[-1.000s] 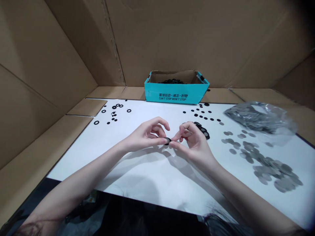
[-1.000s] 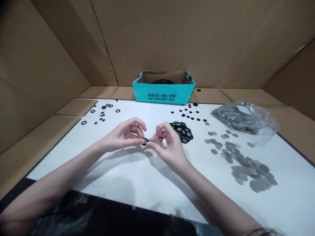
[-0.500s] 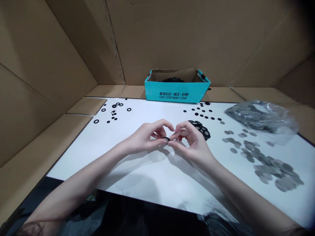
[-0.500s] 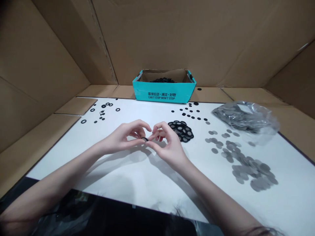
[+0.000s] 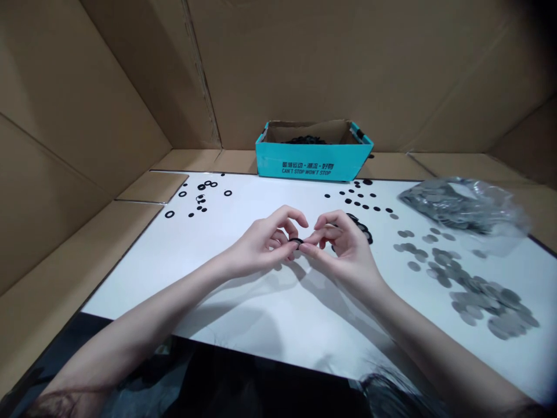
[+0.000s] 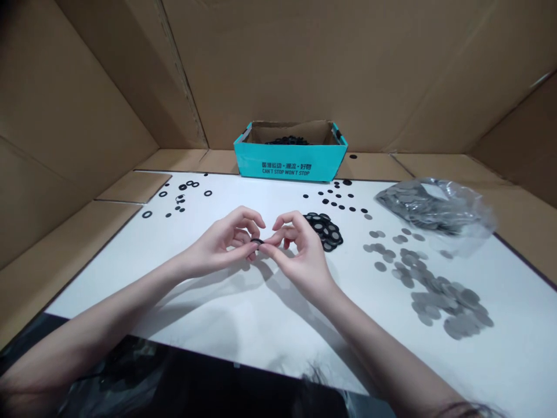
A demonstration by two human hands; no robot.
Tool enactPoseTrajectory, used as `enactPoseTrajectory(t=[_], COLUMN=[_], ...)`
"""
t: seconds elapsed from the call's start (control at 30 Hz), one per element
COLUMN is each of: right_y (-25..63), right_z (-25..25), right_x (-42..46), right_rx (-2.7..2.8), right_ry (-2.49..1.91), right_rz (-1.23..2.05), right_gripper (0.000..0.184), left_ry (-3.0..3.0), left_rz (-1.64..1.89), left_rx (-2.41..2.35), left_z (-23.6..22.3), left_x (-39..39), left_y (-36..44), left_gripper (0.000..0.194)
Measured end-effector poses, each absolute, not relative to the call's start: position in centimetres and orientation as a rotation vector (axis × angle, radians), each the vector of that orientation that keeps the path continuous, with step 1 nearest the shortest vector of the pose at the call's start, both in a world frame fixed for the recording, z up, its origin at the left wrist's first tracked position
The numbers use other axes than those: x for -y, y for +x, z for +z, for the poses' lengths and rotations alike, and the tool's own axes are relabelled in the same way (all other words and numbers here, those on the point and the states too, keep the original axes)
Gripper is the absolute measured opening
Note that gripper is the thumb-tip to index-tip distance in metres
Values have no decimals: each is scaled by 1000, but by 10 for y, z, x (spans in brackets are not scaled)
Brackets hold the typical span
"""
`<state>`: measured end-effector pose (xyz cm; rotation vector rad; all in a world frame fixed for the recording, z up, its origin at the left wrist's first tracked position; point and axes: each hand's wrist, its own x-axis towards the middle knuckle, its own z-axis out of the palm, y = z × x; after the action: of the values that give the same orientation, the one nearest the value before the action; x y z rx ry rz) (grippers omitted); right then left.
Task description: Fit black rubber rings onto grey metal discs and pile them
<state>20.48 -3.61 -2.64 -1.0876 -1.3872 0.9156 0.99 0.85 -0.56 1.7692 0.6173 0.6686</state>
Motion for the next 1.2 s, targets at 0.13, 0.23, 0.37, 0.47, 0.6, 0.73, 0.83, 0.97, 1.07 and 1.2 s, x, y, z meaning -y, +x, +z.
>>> enactPoseTrajectory(t=[0.13,0.23,0.37,0.47,0.6,0.73,0.83,0.97,1.07,1.2], right_y=[206,208,209,208,207,205,204,203,202,204], right_z=[-27,-29,-29,-28,-26,-25,-23,-22,-23,-27], right_x=[36,35,36,37,38,40,41,41,42,42], right_rx=[1354,1349,1349,1367,1377,1361,1352,1365,1374,1483], right_ry=[-1020,-1027,-1039,-1046,-1051,-1024,-1003,-983,-998,-1082], right_rz=[993,1051,1059,1008,935,906,951,974,978,864], right_gripper=[34,35,32,30,29,33,41,47,46,35], left_ry=[1728,1643,1615,1586,1582,1630,1679,1743,1790,1918], left_rz=[693,712,766,813,815,790,740,658,594,548], left_rx=[-639,-620,-559,-552,-581,-581,-563,-535,-532,-588], left_z=[-4,-6,-10,-12,-11,-11,-10,-6,-2,2], left_x=[-8,-9,-10,-7,-3,-5,-7,-10,-12,-14], left_y=[9,10,13,16,17,14,11,6,4,4], left_gripper=[24,27,35,33,29,30,28,24,22,25])
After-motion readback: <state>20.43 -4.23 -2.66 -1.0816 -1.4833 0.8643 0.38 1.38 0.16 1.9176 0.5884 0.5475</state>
